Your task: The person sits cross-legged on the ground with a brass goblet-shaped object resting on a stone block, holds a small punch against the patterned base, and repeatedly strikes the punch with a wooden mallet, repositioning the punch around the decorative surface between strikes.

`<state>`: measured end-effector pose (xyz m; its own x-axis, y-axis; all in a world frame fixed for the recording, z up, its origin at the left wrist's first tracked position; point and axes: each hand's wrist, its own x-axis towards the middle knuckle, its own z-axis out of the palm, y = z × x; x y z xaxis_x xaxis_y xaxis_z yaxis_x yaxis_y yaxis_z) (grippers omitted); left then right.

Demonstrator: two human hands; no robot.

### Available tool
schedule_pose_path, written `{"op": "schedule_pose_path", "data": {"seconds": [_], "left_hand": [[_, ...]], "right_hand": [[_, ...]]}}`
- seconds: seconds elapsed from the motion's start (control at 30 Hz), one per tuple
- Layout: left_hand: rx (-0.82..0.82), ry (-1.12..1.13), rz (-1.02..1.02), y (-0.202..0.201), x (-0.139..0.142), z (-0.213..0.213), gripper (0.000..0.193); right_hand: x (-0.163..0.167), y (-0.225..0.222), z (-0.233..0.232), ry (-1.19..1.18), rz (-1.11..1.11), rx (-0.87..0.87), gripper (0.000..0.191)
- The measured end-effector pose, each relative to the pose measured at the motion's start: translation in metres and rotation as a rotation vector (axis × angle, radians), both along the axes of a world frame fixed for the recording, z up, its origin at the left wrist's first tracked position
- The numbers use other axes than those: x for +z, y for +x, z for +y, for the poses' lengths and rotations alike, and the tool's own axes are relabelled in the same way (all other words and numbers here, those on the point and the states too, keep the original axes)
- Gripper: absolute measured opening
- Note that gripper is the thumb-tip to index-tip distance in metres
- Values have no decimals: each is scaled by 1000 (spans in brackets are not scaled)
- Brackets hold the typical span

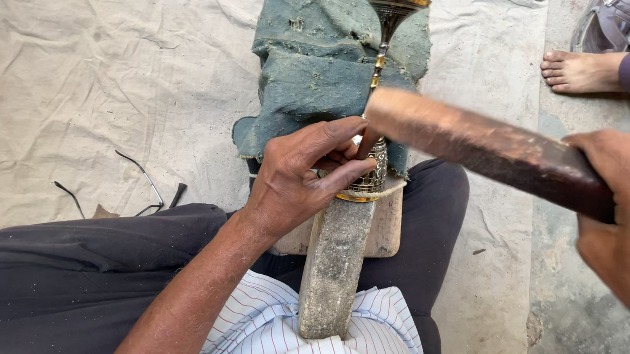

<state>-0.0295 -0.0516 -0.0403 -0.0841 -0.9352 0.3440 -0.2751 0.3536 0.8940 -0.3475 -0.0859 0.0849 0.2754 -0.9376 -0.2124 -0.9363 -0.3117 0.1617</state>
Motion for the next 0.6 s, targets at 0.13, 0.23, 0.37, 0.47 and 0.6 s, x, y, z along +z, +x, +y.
{"op": "schedule_pose_path", "data": {"seconds": [0.13,0.23,0.37,0.47,0.6], "left_hand": [[-21,11,29,1,-1,-1,55],[-7,4,17,1,-3,-1,55],[18,-14,-12,0,-6,-1,55],[1,4,11,0,-7,-1,55],[-9,27,24,1,-7,-1,55]], "right_hand": [[-3,4,-2,-107,-345,37,31],[-9,8,-4,-12,-445,-151,30],[1,-5,8,-60,-5,-31,42],[1,-5,9,-148,98,108,39],[-2,11,-1,89,-355,-347,9]]}}
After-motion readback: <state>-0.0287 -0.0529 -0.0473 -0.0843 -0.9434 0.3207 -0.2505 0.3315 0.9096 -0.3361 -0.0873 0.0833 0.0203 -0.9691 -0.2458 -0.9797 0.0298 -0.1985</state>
